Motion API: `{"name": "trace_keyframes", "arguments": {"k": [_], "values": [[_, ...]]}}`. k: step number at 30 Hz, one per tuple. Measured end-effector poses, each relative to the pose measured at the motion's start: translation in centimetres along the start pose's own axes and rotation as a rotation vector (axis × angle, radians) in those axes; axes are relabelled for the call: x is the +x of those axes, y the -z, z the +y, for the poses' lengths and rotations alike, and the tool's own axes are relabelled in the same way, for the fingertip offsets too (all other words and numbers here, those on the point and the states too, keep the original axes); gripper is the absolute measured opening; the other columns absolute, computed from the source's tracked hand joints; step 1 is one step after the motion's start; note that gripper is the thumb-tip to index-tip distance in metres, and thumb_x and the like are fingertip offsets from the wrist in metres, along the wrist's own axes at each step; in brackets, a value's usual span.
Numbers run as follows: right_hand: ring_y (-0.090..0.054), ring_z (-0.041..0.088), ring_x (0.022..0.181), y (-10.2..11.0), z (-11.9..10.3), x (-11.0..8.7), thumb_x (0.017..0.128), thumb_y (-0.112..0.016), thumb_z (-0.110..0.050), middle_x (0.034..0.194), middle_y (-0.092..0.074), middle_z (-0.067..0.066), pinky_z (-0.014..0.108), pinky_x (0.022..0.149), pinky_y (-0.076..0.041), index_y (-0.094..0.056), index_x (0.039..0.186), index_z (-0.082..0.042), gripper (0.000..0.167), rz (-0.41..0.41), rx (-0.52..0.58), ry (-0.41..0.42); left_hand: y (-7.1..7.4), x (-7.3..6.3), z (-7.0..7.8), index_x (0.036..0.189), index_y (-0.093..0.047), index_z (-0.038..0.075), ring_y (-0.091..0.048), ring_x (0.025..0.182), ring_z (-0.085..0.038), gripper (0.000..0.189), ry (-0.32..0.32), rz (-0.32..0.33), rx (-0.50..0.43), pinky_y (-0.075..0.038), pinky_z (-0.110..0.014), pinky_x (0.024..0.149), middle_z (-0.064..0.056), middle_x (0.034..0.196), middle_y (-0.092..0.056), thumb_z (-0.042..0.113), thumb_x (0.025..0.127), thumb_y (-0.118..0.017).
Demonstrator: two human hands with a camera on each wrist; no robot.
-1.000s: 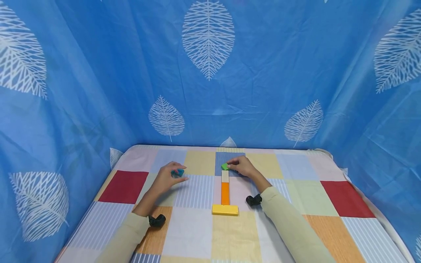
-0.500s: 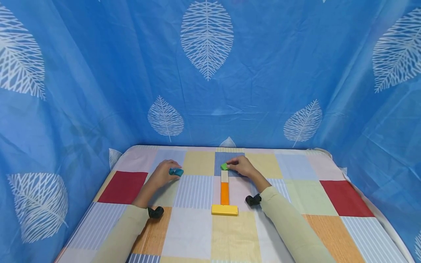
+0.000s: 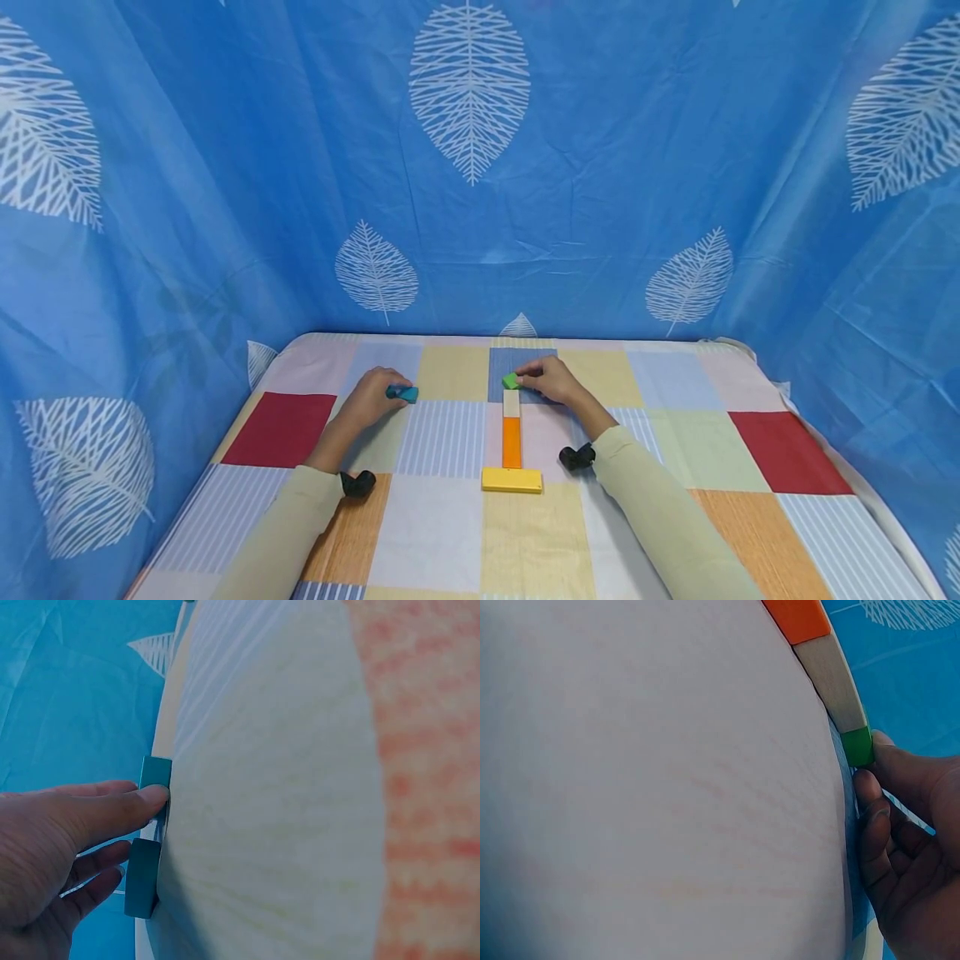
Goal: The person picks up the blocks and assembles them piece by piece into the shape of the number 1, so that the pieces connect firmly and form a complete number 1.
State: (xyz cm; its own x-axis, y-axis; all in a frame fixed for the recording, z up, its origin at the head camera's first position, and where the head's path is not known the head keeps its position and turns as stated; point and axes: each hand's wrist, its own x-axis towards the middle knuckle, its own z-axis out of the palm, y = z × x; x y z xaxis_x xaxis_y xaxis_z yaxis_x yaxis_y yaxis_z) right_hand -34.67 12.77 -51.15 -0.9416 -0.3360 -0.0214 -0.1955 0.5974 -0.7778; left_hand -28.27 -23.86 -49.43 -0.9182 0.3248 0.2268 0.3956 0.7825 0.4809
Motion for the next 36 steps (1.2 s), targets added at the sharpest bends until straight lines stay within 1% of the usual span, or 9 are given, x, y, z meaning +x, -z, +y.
{"name": "trace_keyframes", "arguments": {"k": [4, 7, 11, 15, 20, 25, 29, 36], "values": [[-0.061, 0.022, 0.092, 0.0, 0.1, 0.1, 0.097, -0.071, -0.021, 0.114, -0.073, 0.009, 0.032, 0.074, -0.055, -0.076, 0.118, -0.007, 0.025, 0.000, -0.004, -0.004, -0.2, 0.0, 0.0, 0.106, -0.078, 0.000, -0.063, 0.100, -0.034, 0.029, 0.012, 0.002, 0.018, -0.051, -0.051, 0.091, -0.014, 0.104, -0.074, 0.001, 0.078, -0.086], [-0.061, 0.021, 0.091, 0.1, 0.2, 0.2, 0.097, -0.070, -0.021, 0.114, -0.073, 0.009, 0.031, 0.072, -0.055, -0.076, 0.118, -0.008, 0.025, -0.001, -0.009, -0.005, -0.2, 0.0, 0.2, 0.106, -0.078, 0.000, -0.063, 0.100, -0.033, 0.029, 0.009, 0.017, 0.014, -0.051, -0.051, 0.090, -0.014, 0.103, -0.073, 0.002, 0.078, -0.086], [-0.061, 0.021, 0.089, 0.1, 0.2, 0.2, 0.098, -0.070, -0.022, 0.113, -0.073, 0.009, 0.030, 0.069, -0.054, -0.076, 0.118, -0.008, 0.025, -0.001, -0.013, -0.010, -0.4, -0.1, 0.6, 0.105, -0.079, 0.000, -0.064, 0.099, -0.033, 0.028, -0.024, 0.056, -0.012, -0.052, -0.051, 0.089, -0.014, 0.101, -0.073, 0.003, 0.078, -0.086], [-0.061, 0.021, 0.088, 0.1, 0.1, 0.1, 0.097, -0.070, -0.022, 0.113, -0.073, 0.009, 0.030, 0.068, -0.053, -0.076, 0.118, -0.008, 0.025, 0.000, -0.007, -0.006, -0.9, -0.1, 1.1, 0.103, -0.079, -0.001, -0.065, 0.097, -0.033, 0.028, -0.056, 0.100, -0.045, -0.053, -0.050, 0.088, -0.013, 0.099, -0.073, 0.002, 0.077, -0.087], [-0.060, 0.020, 0.087, 0.1, -0.1, 0.0, 0.097, -0.070, -0.021, 0.113, -0.073, 0.009, 0.030, 0.069, -0.052, -0.076, 0.118, -0.007, 0.026, -0.009, -0.005, 0.004, -1.6, 0.1, 1.8, 0.103, -0.079, 0.000, -0.067, 0.096, -0.031, 0.027, -0.062, 0.129, -0.099, -0.054, -0.049, 0.088, -0.011, 0.097, -0.074, 0.001, 0.077, -0.087], [-0.059, 0.020, 0.087, 0.1, -0.1, 0.0, 0.097, -0.070, -0.021, 0.113, -0.073, 0.009, 0.029, 0.070, -0.051, -0.076, 0.118, -0.007, 0.026, -0.010, -0.018, 0.004, -2.5, 0.5, 2.6, 0.106, -0.078, 0.000, -0.068, 0.094, -0.029, 0.029, -0.046, 0.126, -0.128, -0.056, -0.046, 0.087, -0.010, 0.098, -0.073, 0.003, 0.078, -0.086], [-0.059, 0.020, 0.087, 0.1, 0.0, 0.0, 0.097, -0.070, -0.021, 0.113, -0.073, 0.009, 0.029, 0.071, -0.051, -0.076, 0.118, -0.007, 0.026, -0.008, -0.021, 0.008, -3.2, 1.0, 3.4, 0.110, -0.077, 0.000, -0.069, 0.094, -0.026, 0.032, -0.035, 0.110, -0.125, -0.057, -0.042, 0.085, -0.009, 0.098, -0.072, 0.005, 0.080, -0.085], [-0.059, 0.020, 0.087, 0.1, -0.1, -0.1, 0.097, -0.070, -0.021, 0.112, -0.073, 0.010, 0.029, 0.071, -0.052, -0.076, 0.118, -0.006, 0.026, -0.010, -0.014, 0.010, -3.9, 2.0, 4.8, 0.112, -0.077, 0.001, -0.068, 0.094, -0.024, 0.031, -0.003, 0.098, -0.145, -0.057, -0.040, 0.084, -0.006, 0.097, -0.071, 0.008, 0.082, -0.084]]}}
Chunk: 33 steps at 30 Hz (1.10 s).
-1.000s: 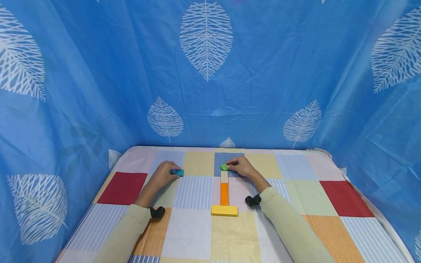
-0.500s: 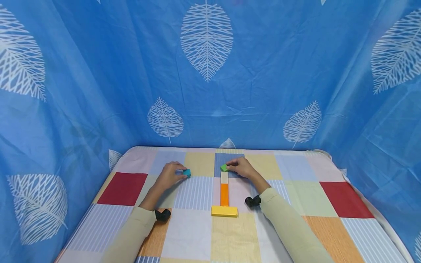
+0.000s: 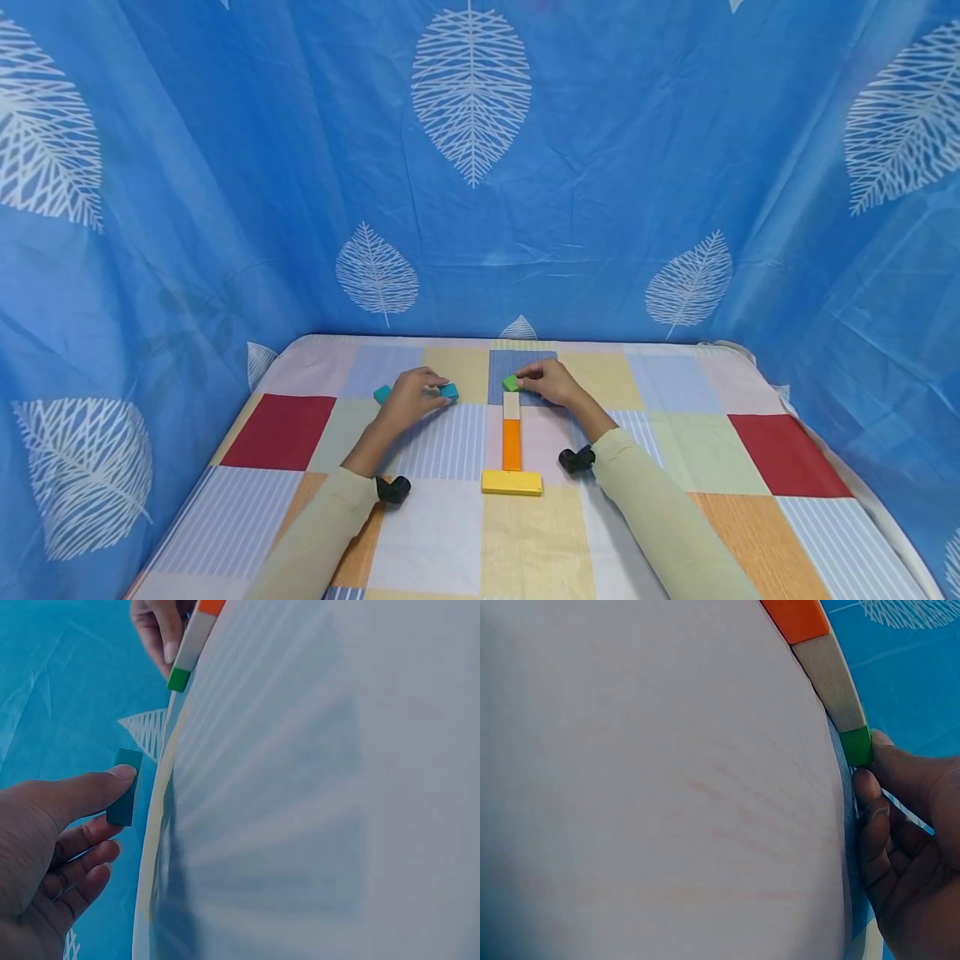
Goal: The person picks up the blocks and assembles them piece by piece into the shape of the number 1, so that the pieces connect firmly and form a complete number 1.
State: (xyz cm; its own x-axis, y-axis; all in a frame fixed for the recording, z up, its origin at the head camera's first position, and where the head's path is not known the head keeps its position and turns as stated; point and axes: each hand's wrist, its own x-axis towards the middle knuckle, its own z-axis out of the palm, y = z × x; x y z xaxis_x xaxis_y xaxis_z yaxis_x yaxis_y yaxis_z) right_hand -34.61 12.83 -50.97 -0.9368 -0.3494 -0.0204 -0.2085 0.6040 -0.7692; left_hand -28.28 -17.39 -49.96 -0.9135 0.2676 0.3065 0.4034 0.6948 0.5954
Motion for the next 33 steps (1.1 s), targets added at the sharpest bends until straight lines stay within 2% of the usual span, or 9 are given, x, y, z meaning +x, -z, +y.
{"name": "trace_keyframes", "arguments": {"k": [7, 18, 25, 29, 33], "values": [[-0.060, 0.020, 0.086, 0.0, 0.0, 0.0, 0.097, -0.070, -0.021, 0.113, -0.073, 0.010, 0.029, 0.069, -0.052, -0.075, 0.119, -0.006, 0.027, -0.001, 0.007, -0.003, -1.2, 0.8, 0.9, 0.110, -0.078, 0.001, -0.068, 0.090, -0.023, 0.031, -0.008, 0.004, -0.003, -0.057, -0.039, 0.082, -0.006, 0.094, -0.070, 0.008, 0.081, -0.085], [-0.060, 0.018, 0.084, 0.0, 0.1, 0.1, 0.097, -0.070, -0.022, 0.114, -0.072, 0.010, 0.029, 0.065, -0.052, -0.075, 0.120, -0.008, 0.027, -0.014, 0.013, -0.008, -3.0, 1.6, 1.2, 0.110, -0.078, 0.002, -0.067, 0.089, -0.018, 0.033, 0.058, 0.000, -0.038, -0.058, -0.035, 0.084, -0.004, 0.094, -0.072, 0.007, 0.078, -0.087], [-0.059, 0.018, 0.081, 0.1, -0.1, 0.0, 0.097, -0.070, -0.022, 0.113, -0.072, 0.010, 0.029, 0.063, -0.051, -0.075, 0.120, -0.007, 0.027, -0.019, 0.017, -0.005, -3.1, 1.7, 0.8, 0.111, -0.078, 0.002, -0.066, 0.089, -0.018, 0.036, 0.088, -0.037, -0.044, -0.057, -0.035, 0.082, -0.003, 0.094, -0.071, 0.012, 0.078, -0.088], [-0.060, 0.018, 0.082, 0.2, -0.1, 0.0, 0.097, -0.070, -0.022, 0.113, -0.072, 0.010, 0.029, 0.063, -0.051, -0.075, 0.120, -0.007, 0.027, -0.021, 0.016, -0.006, -2.8, 1.5, 0.4, 0.107, -0.079, 0.002, -0.064, 0.085, -0.017, 0.033, 0.113, -0.044, -0.053, -0.057, -0.036, 0.080, -0.003, 0.092, -0.070, 0.014, 0.077, -0.090], [-0.060, 0.018, 0.082, 0.2, -0.2, -0.1, 0.098, -0.069, -0.021, 0.114, -0.072, 0.011, 0.029, 0.063, -0.052, -0.075, 0.120, -0.007, 0.027, -0.021, 0.008, -0.004, -2.5, 1.4, 0.2, 0.100, -0.080, 0.002, -0.063, 0.082, -0.017, 0.027, 0.095, -0.039, -0.059, -0.056, -0.036, 0.076, -0.004, 0.089, -0.071, 0.013, 0.077, -0.090]]}}
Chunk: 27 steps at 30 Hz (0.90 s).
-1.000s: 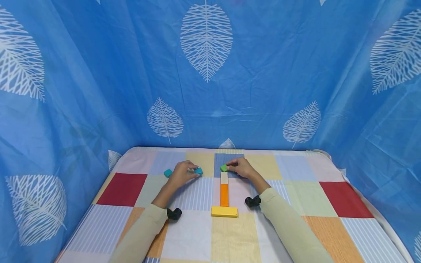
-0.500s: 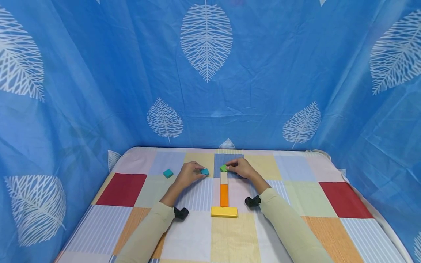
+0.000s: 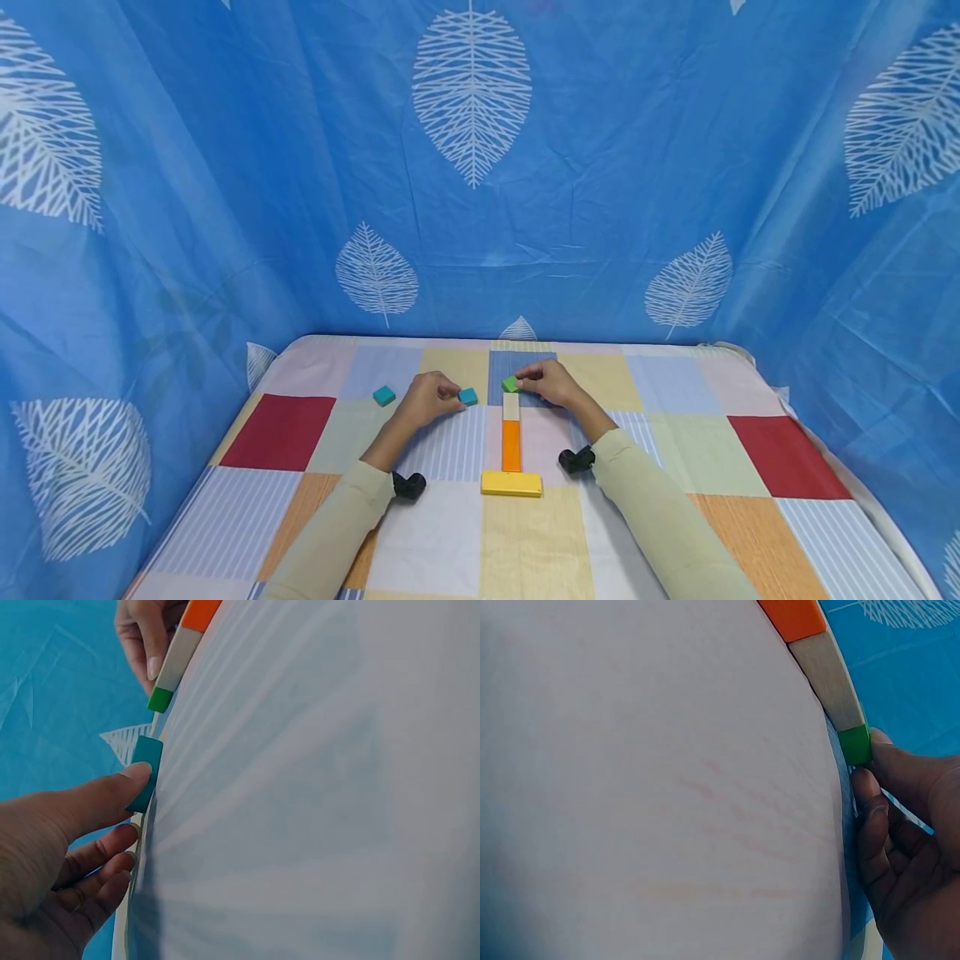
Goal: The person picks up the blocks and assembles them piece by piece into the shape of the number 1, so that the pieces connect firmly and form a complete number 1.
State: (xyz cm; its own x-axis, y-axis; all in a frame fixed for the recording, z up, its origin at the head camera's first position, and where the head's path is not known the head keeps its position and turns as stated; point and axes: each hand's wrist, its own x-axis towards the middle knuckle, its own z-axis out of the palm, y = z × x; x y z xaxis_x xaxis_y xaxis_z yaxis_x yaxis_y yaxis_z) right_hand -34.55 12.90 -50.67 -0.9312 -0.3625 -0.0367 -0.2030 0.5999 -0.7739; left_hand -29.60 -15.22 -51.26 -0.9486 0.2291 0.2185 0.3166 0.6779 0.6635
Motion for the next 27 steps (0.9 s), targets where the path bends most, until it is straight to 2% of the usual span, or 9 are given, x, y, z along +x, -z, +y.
{"name": "trace_keyframes", "arguments": {"k": [4, 11, 18, 27], "values": [[-0.060, 0.017, 0.081, 0.0, 0.0, 0.0, 0.098, -0.069, -0.022, 0.114, -0.073, 0.010, 0.029, 0.063, -0.051, -0.075, 0.120, -0.008, 0.027, 0.001, -0.007, -0.004, 0.0, 0.1, 0.3, 0.098, -0.080, 0.003, -0.062, 0.081, -0.017, 0.024, -0.005, -0.007, 0.010, -0.055, -0.037, 0.076, -0.004, 0.087, -0.070, 0.013, 0.078, -0.089], [-0.059, 0.017, 0.081, -0.1, 0.1, 0.2, 0.097, -0.070, -0.022, 0.114, -0.072, 0.009, 0.029, 0.064, -0.051, -0.075, 0.120, -0.009, 0.027, 0.001, -0.008, -0.014, -0.5, 0.6, 1.2, 0.098, -0.081, 0.009, -0.059, 0.082, -0.016, 0.021, 0.074, -0.064, 0.068, -0.056, -0.035, 0.081, 0.001, 0.088, -0.066, 0.020, 0.082, -0.087], [-0.059, 0.018, 0.082, -0.2, 0.2, 0.3, 0.097, -0.070, -0.023, 0.114, -0.072, 0.009, 0.029, 0.065, -0.051, -0.076, 0.120, -0.008, 0.027, 0.008, -0.009, -0.015, -0.9, 1.5, 1.8, 0.094, -0.080, 0.009, -0.057, 0.079, -0.016, 0.020, 0.036, -0.075, 0.119, -0.053, -0.035, 0.077, 0.000, 0.085, -0.068, 0.022, 0.080, -0.089], [-0.059, 0.017, 0.079, -0.3, 0.3, 0.4, 0.097, -0.070, -0.023, 0.112, -0.073, 0.008, 0.028, 0.064, -0.051, -0.076, 0.119, -0.008, 0.028, 0.005, -0.001, -0.016, -1.6, 2.5, 3.2, 0.094, -0.080, 0.007, -0.057, 0.078, -0.015, 0.024, 0.045, -0.098, 0.167, -0.053, -0.034, 0.077, -0.002, 0.087, -0.069, 0.023, 0.079, -0.089]]}}
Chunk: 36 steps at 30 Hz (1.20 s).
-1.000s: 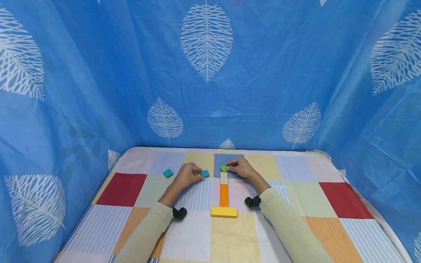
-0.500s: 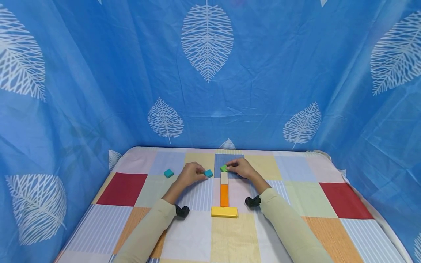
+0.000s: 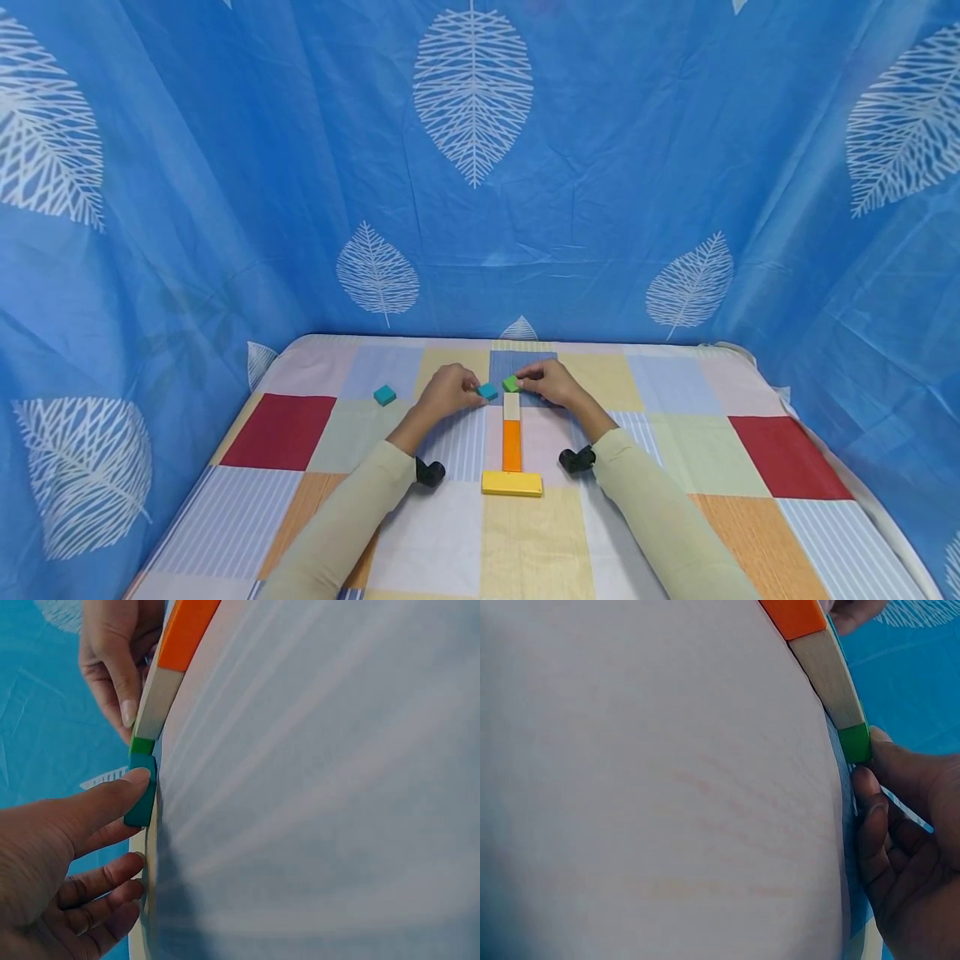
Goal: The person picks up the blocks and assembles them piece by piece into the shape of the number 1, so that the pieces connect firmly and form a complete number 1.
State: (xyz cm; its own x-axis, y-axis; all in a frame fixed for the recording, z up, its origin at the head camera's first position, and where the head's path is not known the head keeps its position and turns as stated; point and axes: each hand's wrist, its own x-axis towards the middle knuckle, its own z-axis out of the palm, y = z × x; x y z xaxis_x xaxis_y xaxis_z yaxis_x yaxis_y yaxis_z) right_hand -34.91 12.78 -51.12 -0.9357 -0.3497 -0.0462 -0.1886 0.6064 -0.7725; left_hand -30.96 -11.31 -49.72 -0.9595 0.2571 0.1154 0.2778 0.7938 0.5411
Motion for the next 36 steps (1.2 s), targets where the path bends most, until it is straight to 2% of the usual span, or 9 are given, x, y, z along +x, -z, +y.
{"name": "trace_keyframes", "arguments": {"k": [9, 14, 23, 36], "values": [[-0.059, 0.019, 0.081, 0.0, -0.1, 0.0, 0.098, -0.070, -0.023, 0.109, -0.073, 0.007, 0.029, 0.067, -0.053, -0.076, 0.119, -0.007, 0.028, -0.014, 0.013, -0.013, -0.6, 0.7, 0.8, 0.096, -0.080, 0.007, -0.052, 0.076, -0.015, 0.027, 0.003, -0.028, 0.022, -0.047, -0.028, 0.070, 0.000, 0.084, -0.065, 0.028, 0.080, -0.089], [-0.059, 0.019, 0.082, 0.1, -0.1, 0.1, 0.098, -0.070, -0.024, 0.109, -0.073, 0.007, 0.029, 0.067, -0.053, -0.076, 0.119, -0.008, 0.027, -0.016, 0.013, -0.024, -0.6, 0.9, 1.0, 0.098, -0.080, 0.006, -0.054, 0.074, -0.014, 0.031, -0.012, -0.025, 0.021, -0.049, -0.028, 0.069, -0.001, 0.085, -0.067, 0.028, 0.079, -0.089], [-0.059, 0.019, 0.083, 0.1, 0.0, 0.0, 0.098, -0.069, -0.024, 0.114, -0.073, 0.008, 0.029, 0.066, -0.052, -0.075, 0.121, -0.009, 0.028, -0.024, 0.016, -0.029, -0.9, 0.8, 1.2, 0.101, -0.079, 0.006, -0.056, 0.077, -0.014, 0.031, 0.007, -0.010, 0.015, -0.050, -0.029, 0.072, -0.003, 0.090, -0.068, 0.027, 0.080, -0.089], [-0.060, 0.018, 0.082, 0.0, -0.1, 0.1, 0.099, -0.069, -0.024, 0.114, -0.073, 0.008, 0.029, 0.066, -0.052, -0.075, 0.121, -0.009, 0.028, -0.020, 0.002, -0.025, -0.8, 0.7, 1.5, 0.101, -0.079, 0.007, -0.052, 0.076, -0.015, 0.031, 0.037, -0.020, 0.010, -0.047, -0.027, 0.068, -0.002, 0.086, -0.064, 0.028, 0.080, -0.089]]}}
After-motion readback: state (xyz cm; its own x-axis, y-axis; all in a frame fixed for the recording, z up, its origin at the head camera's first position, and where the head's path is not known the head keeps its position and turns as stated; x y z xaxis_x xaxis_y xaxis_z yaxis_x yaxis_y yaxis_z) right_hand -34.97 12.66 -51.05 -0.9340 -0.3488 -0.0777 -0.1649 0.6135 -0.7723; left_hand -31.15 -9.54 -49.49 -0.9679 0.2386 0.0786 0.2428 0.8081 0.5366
